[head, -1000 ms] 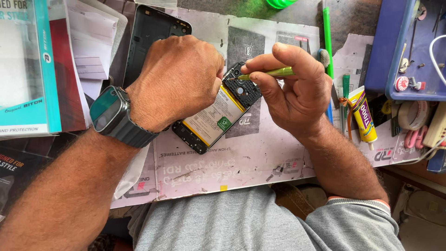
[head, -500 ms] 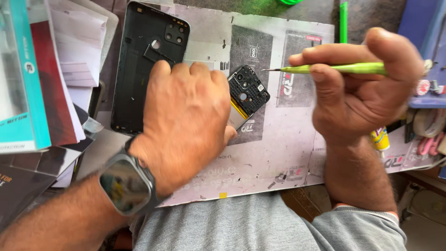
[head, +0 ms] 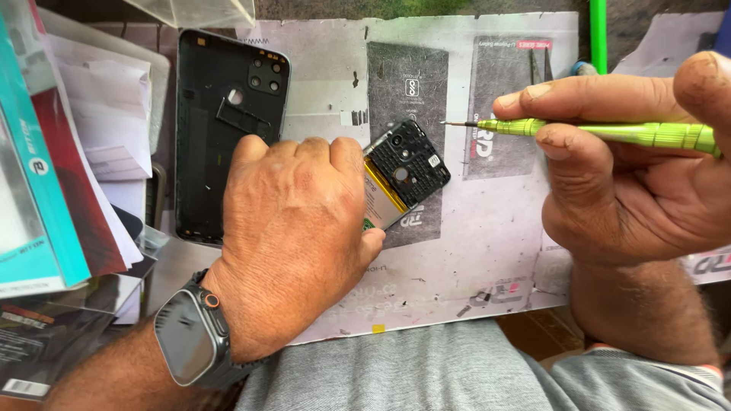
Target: The person repairs the interior of a mobile phone by using a small screwdriver to remove screws from the internal components, lifting the battery away from the device frame, and applying adhesive from a tube to the internal parts.
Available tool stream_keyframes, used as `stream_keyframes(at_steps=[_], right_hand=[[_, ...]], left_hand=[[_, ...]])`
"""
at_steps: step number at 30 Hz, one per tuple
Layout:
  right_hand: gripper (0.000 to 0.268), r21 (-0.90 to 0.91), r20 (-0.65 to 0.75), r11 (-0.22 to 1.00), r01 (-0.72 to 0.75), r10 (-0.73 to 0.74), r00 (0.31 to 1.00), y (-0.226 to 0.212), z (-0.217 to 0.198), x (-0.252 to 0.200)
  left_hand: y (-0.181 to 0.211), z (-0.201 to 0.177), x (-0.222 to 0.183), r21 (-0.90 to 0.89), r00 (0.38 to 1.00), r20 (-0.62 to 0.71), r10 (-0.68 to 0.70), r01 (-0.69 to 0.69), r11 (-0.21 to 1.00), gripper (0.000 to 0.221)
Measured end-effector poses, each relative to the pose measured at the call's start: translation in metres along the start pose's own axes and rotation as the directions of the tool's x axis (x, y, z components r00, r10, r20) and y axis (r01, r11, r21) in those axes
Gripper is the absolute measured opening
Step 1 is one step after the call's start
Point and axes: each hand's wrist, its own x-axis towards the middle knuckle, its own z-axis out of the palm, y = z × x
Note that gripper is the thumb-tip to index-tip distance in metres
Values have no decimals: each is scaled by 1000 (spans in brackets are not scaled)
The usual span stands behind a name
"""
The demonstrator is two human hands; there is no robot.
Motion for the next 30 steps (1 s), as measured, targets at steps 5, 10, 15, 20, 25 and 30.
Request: stream_keyframes(at_steps=[5, 10, 15, 20, 25, 30], right_hand=[[59, -16, 28, 1000, 2, -2, 1000, 0, -1, -2], [61, -26, 46, 999, 20, -19, 999, -3, -3, 1], [63, -12, 59, 997, 70, -69, 996, -5, -5, 5], [63, -9, 73, 997, 79, -78, 994, -4, -7, 4], [64, 0, 92, 994, 110, -110, 990, -3, -7, 9], [60, 110, 40, 991, 74, -79, 996, 3, 0, 6]], left_hand=[[5, 5, -9, 53, 974, -220, 61, -50, 997, 54], [10, 8, -9, 90, 979, -197, 49, -31, 995, 57], [11, 5, -5, 44, 981, -180, 76, -70, 997, 53], [13, 6, -7, -1, 983, -165, 77, -78, 997, 50], [-1, -1, -4, -121, 994, -67, 89, -97, 988, 53], [-13, -13, 5, -363, 986, 154, 57, 3, 932, 19]])
